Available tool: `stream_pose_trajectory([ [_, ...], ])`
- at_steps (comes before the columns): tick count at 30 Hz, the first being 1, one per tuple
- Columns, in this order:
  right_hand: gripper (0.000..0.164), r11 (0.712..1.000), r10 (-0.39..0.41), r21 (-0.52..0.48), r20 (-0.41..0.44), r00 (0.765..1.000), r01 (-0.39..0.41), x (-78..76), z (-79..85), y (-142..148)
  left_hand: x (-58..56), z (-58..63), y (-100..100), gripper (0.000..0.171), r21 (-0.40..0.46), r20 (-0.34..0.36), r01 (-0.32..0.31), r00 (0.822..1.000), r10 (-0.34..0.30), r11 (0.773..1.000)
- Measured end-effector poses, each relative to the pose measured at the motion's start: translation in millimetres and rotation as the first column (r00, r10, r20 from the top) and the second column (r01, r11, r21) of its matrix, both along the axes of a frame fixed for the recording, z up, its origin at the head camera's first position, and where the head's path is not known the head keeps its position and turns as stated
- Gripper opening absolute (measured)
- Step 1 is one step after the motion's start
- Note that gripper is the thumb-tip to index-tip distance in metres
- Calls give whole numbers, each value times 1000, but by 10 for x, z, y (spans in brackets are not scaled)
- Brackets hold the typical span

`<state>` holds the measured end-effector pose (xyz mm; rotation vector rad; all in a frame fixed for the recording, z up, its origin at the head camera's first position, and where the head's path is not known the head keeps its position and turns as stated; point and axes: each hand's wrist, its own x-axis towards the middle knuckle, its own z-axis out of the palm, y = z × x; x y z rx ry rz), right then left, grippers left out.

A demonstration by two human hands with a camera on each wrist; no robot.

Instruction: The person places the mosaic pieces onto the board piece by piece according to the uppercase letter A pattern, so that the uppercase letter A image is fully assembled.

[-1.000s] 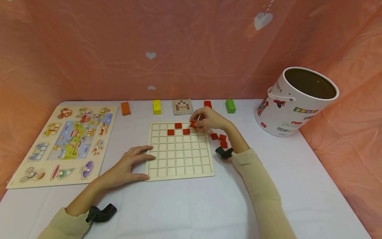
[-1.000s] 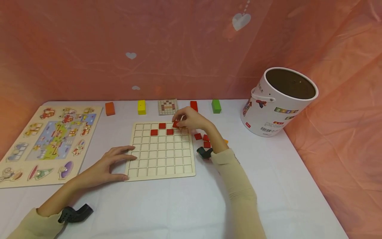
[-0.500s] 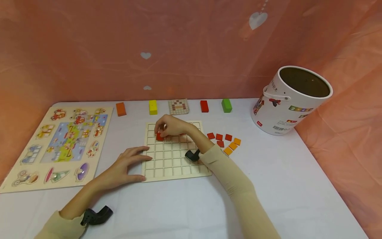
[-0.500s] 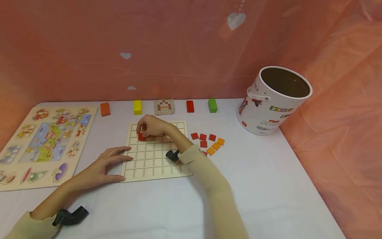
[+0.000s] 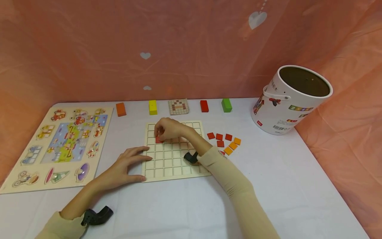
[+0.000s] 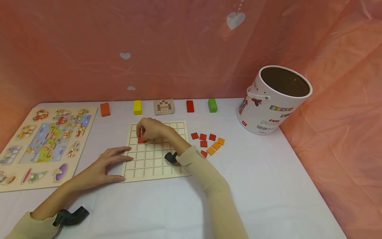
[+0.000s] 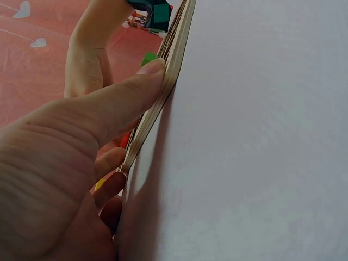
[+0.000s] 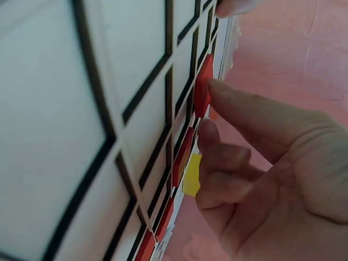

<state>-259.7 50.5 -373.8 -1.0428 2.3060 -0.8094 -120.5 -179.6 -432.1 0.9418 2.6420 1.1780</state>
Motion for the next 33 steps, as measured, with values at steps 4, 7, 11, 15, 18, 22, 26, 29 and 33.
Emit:
stream_pose_trajectory([
  [4,11,999,-5,46,-29,1000,6,25,13,-11,-4,-2,-4,57,-6,-3,0,1000,0,1000],
  [7,15,998,7,70,-50,999,-4,44,28,-20,-6,7,-4,57,-9,-3,-1,1000,0,1000],
  [11,23,997,20,74,-73,997,-15,66,36,14,-2,17,-6,57,-9,1,-1,1000,1,1000],
  [15,25,1000,9,-27,-15,1000,-9,56,54,216,2,10,-1,57,-10,9,-2,1000,2,1000],
  [18,25,995,-34,-88,18,999,36,22,78,499,5,-2,6,57,-10,12,-5,1000,5,1000],
  [22,26,985,-115,-130,21,993,117,-35,80,969,9,-7,13,57,-10,20,-10,1000,10,1000],
  [26,26,975,-191,-106,36,981,194,-39,55,1395,17,-5,20,58,-13,35,-15,999,16,1000],
  [29,29,972,-226,-56,55,973,229,-9,33,1610,19,-1,19,58,-14,35,-16,999,17,1000],
  [33,34,971,-233,-45,77,969,237,46,6,1758,12,3,15,58,-18,25,-15,1000,16,1000],
])
